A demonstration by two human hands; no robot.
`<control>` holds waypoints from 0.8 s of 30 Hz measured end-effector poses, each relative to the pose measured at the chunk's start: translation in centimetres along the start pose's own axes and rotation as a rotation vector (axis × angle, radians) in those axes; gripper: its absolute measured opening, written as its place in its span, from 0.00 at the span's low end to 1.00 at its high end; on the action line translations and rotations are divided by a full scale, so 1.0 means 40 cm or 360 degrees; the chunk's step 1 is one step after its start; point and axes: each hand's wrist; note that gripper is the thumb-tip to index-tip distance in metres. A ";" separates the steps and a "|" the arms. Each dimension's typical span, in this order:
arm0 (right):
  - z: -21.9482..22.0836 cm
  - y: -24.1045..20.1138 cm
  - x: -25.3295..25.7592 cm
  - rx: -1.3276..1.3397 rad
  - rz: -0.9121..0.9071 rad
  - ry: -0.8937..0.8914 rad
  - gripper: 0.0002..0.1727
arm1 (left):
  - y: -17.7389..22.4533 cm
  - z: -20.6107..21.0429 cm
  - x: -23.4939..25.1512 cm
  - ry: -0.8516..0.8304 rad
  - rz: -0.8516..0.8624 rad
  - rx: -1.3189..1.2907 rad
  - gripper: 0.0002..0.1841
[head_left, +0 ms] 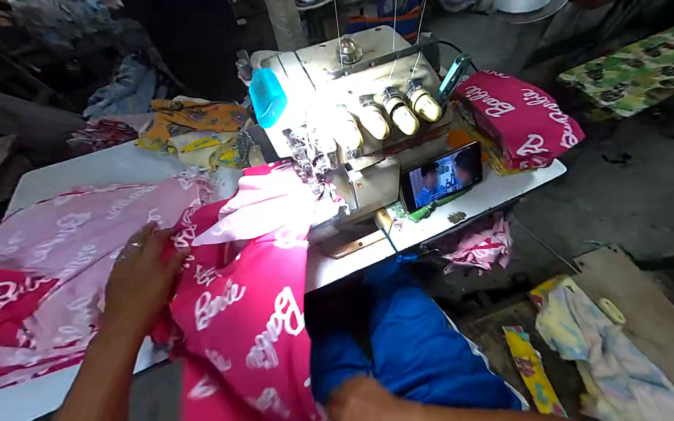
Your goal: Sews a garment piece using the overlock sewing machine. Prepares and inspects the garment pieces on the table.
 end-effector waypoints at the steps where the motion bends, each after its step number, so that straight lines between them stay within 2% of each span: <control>1: -0.015 0.078 -0.001 -0.0189 0.0117 0.0059 0.13 | -0.004 0.013 -0.010 0.0084 0.0027 -0.0005 0.25; 3: -0.120 0.166 -0.005 -0.0216 0.0269 0.0125 0.19 | 0.034 0.018 -0.039 0.0251 0.0004 -0.0116 0.25; 4: -0.178 0.184 0.000 -0.0184 0.0270 0.0261 0.18 | 0.062 0.018 -0.054 0.0340 0.0012 -0.0199 0.24; 7: -0.306 0.198 0.062 -0.0015 0.0153 0.0899 0.12 | 0.188 0.037 -0.104 0.0627 0.0073 -0.0476 0.26; 9: -0.353 0.193 0.119 0.0290 0.0166 0.1109 0.12 | 0.274 0.059 -0.138 0.0768 0.0169 -0.0648 0.25; 12: -0.375 0.182 0.194 0.0893 0.0213 0.1027 0.15 | 0.356 0.086 -0.156 0.0858 0.0398 -0.0732 0.23; 15: -0.381 0.155 0.232 0.1350 0.0186 0.0975 0.15 | 0.386 0.092 -0.140 0.0863 0.0485 -0.0674 0.22; 19: -0.379 0.116 0.252 0.1439 0.0112 0.1175 0.15 | 0.381 0.073 -0.110 0.0815 0.0490 -0.0589 0.19; 22: -0.372 0.108 0.261 0.1479 0.0138 0.1230 0.14 | 0.375 0.067 -0.091 0.0728 0.0552 -0.0562 0.21; 24: -0.371 0.104 0.267 0.1499 0.0159 0.1241 0.12 | 0.372 0.071 -0.085 0.0698 0.0599 -0.0569 0.17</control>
Point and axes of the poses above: each hand's wrist, its own x-axis towards the middle knuckle, its own z-axis out of the palm, y = z × x, and after that the axes turned 8 degrees about -x, right-handed
